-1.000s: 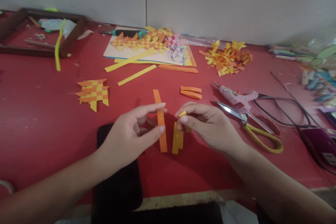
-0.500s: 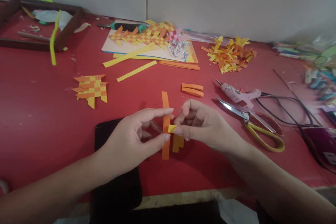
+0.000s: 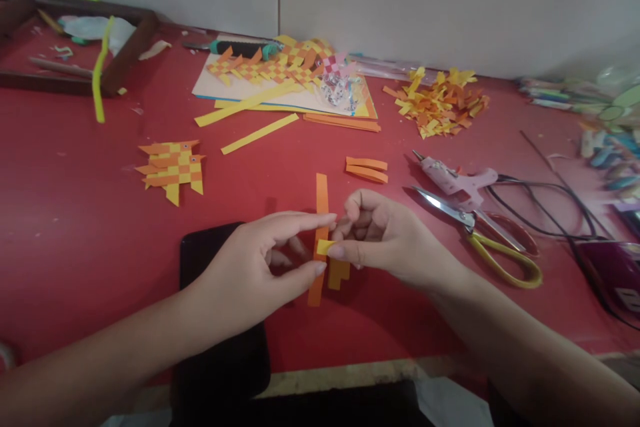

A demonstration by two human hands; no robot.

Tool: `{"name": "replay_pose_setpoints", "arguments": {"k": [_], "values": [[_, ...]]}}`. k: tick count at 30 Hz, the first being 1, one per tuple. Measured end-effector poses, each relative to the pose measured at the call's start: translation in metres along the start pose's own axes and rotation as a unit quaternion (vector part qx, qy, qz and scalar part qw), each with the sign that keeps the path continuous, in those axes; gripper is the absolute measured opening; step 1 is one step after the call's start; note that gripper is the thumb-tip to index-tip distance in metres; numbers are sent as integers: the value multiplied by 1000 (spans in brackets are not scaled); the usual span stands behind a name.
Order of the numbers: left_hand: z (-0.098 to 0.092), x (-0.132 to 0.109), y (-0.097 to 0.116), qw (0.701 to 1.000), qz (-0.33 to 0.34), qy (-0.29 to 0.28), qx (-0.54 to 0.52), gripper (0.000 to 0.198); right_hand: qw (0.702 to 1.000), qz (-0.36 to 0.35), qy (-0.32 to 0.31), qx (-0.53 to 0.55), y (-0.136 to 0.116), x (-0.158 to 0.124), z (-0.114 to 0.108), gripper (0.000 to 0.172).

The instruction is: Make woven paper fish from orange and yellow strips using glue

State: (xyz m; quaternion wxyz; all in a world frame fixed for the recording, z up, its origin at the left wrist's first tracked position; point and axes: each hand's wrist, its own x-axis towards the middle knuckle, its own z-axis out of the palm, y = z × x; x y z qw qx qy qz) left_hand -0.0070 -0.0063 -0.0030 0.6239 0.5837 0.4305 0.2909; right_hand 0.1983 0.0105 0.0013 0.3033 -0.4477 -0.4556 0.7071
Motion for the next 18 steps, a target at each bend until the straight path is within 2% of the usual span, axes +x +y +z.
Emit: {"name": "replay_pose_setpoints", "arguments": {"k": [18], "values": [[1, -1, 2, 1000, -4, 8, 0, 46, 1000, -1, 16, -8, 0, 1, 3, 46]]}}
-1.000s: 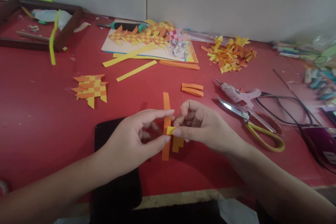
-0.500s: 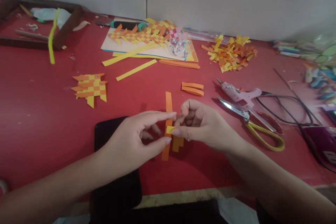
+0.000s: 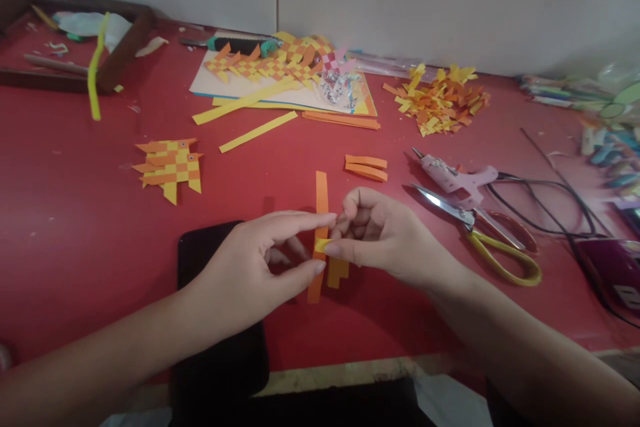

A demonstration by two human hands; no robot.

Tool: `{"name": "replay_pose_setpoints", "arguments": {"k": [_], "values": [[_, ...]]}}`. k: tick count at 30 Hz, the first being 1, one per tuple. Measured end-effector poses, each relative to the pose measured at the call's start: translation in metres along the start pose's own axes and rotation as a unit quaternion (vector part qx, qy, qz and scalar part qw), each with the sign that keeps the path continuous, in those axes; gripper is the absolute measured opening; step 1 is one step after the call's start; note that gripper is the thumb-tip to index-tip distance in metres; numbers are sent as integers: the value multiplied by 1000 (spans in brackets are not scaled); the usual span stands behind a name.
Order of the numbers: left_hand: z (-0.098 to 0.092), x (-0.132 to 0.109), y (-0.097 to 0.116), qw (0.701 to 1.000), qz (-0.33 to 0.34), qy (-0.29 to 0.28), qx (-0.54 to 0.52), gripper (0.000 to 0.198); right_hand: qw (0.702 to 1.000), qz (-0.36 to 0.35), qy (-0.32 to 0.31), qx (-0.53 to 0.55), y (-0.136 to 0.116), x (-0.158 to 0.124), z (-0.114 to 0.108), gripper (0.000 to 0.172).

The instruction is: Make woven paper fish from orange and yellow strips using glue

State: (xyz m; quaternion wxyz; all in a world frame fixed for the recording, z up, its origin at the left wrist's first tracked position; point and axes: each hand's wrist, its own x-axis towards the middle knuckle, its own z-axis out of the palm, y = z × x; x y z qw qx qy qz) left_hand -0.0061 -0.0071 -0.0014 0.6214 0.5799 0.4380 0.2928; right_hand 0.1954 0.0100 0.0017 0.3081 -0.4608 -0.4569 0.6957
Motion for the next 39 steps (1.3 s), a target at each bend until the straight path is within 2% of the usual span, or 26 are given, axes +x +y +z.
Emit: {"name": "replay_pose_setpoints", "arguments": {"k": [11, 17, 20, 30, 39], "values": [[1, 1, 0, 1000, 7, 0, 1, 44, 999, -1, 10, -31, -1, -1, 1, 46], [1, 0, -4, 999, 29, 12, 11, 42, 999, -26, -15, -42, 1, -3, -1, 35], [1, -1, -4, 999, 36, 17, 15, 42, 998, -35, -22, -46, 1, -4, -1, 35], [1, -1, -3, 999, 45, 16, 5, 41, 997, -42, 1, -64, 0, -4, 1, 34], [1, -2, -8, 996, 87, 19, 30, 44, 997, -36, 20, -69, 0, -4, 4, 36]]}}
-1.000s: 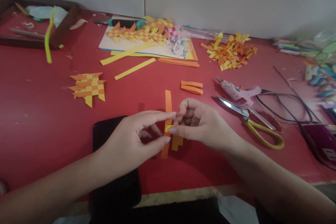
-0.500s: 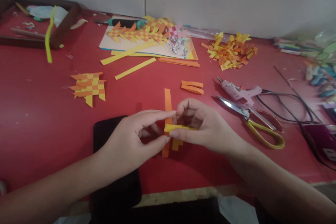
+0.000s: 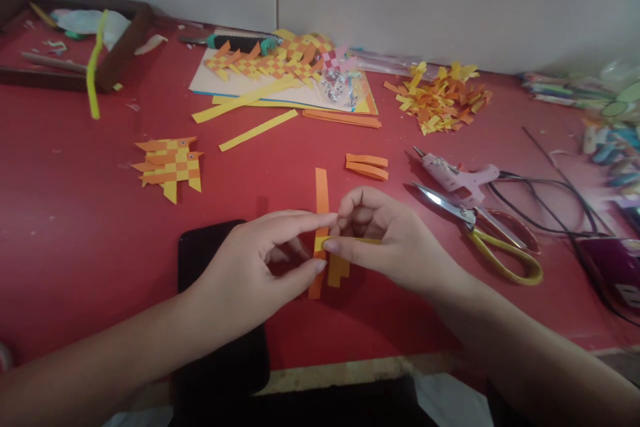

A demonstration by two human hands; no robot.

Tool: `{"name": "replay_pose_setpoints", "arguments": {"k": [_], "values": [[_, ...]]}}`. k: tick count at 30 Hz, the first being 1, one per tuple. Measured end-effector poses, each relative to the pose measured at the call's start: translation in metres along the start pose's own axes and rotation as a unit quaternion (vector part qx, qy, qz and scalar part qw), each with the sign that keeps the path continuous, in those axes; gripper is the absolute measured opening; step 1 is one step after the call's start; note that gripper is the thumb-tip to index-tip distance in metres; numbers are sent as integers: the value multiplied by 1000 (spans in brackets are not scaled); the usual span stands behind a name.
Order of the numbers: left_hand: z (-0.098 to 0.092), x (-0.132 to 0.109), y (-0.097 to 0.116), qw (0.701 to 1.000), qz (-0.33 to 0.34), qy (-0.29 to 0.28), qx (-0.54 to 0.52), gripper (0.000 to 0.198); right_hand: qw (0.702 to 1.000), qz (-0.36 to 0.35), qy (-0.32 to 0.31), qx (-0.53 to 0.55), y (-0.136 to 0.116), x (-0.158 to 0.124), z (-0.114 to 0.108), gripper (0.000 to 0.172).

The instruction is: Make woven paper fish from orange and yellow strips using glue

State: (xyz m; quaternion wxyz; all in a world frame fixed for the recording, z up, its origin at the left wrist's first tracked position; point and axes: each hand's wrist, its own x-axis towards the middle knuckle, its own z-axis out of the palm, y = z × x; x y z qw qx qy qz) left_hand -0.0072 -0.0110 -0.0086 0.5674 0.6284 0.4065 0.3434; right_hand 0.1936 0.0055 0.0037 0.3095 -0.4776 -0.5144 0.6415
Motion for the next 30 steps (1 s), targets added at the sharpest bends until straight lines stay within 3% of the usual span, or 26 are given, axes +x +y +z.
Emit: {"name": "replay_pose_setpoints", "arguments": {"k": [5, 20, 27, 30], "values": [[0, 0, -2, 998, 44, 7, 48, 45, 1000, -2, -14, 9, 0, -1, 1, 36], [0, -3, -3, 998, 48, -1, 48, 45, 1000, 13, 0, 24, -3, -2, 5, 33], [2, 0, 1, 997, -22, 69, -31, 50, 999, 9, 43, 33, 0, -1, 3, 37], [0, 2, 5, 995, -52, 64, -50, 43, 999, 10, 47, 20, -1, -1, 4, 40]]}}
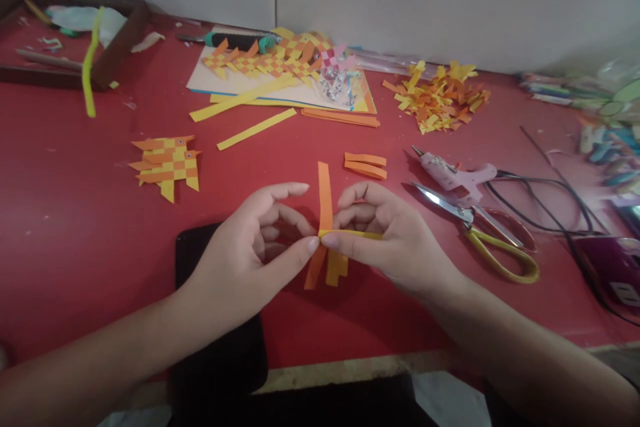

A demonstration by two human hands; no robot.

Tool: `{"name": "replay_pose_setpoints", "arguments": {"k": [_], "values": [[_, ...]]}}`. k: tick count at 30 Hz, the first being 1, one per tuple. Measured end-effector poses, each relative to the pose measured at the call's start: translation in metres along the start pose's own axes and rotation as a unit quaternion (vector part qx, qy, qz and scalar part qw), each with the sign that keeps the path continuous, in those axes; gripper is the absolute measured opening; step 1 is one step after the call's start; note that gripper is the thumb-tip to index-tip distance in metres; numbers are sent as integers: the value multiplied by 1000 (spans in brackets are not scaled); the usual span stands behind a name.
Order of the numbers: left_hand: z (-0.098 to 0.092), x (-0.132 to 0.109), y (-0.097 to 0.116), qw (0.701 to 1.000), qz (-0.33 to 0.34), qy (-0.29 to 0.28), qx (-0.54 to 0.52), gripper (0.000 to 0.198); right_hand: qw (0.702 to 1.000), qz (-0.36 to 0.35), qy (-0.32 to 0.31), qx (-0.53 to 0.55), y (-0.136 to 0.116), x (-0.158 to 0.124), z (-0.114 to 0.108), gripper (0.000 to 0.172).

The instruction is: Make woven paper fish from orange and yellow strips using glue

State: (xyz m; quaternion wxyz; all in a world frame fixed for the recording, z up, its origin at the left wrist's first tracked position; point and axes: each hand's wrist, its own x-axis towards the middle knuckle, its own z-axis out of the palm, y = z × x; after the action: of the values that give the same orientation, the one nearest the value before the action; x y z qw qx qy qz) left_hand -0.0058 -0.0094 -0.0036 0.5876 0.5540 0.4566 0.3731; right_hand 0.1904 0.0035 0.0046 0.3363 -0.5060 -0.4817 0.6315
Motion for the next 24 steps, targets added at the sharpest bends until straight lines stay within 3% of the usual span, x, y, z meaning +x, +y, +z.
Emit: {"name": "replay_pose_setpoints", "arguments": {"k": [12, 24], "values": [[0, 1, 5, 1000, 4, 18, 1, 31, 999, -40, -1, -27, -2, -4, 1, 34], [0, 3, 1, 1000, -4, 12, -22, 32, 992, -91, 13, -87, 0, -8, 7, 28]]}}
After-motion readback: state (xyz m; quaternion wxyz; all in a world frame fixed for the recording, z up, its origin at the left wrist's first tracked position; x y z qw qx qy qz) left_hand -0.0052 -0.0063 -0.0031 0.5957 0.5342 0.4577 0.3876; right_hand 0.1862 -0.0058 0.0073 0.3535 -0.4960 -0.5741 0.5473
